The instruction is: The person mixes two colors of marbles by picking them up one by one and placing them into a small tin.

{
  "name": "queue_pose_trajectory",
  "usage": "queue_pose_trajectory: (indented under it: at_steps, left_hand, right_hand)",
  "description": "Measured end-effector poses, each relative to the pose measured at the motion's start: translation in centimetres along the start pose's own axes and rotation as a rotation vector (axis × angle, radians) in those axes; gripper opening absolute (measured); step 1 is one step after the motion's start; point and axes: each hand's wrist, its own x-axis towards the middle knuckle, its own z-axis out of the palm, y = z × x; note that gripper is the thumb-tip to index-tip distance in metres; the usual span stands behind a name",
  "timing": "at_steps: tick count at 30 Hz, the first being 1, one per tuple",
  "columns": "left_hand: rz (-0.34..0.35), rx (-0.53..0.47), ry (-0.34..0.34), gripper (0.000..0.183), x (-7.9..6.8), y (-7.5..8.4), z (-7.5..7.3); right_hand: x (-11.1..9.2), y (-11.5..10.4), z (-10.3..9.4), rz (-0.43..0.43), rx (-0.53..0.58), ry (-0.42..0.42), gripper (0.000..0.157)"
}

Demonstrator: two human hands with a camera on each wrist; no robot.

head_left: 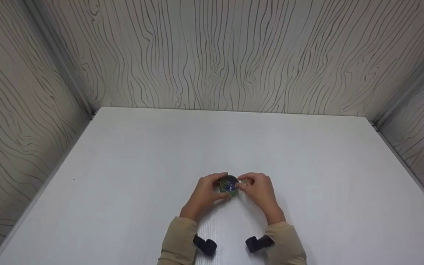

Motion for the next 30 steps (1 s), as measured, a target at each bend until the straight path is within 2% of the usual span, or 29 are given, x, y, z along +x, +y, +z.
queue_pose_trajectory:
  at_steps: [14, 30]
  left_hand:
    - [0.004, -0.014, 0.011, 0.061, -0.1, 0.2, -0.1]
    - [-0.021, -0.024, 0.003, 0.061, 0.0, 0.4, -0.1]
  right_hand:
    - [0.3, 0.5, -1.1, -0.003, 0.031, 0.029, 0.013]
    - [0.5, 1.5, -2.5, 0.116, 0.062, 0.027, 0.015]
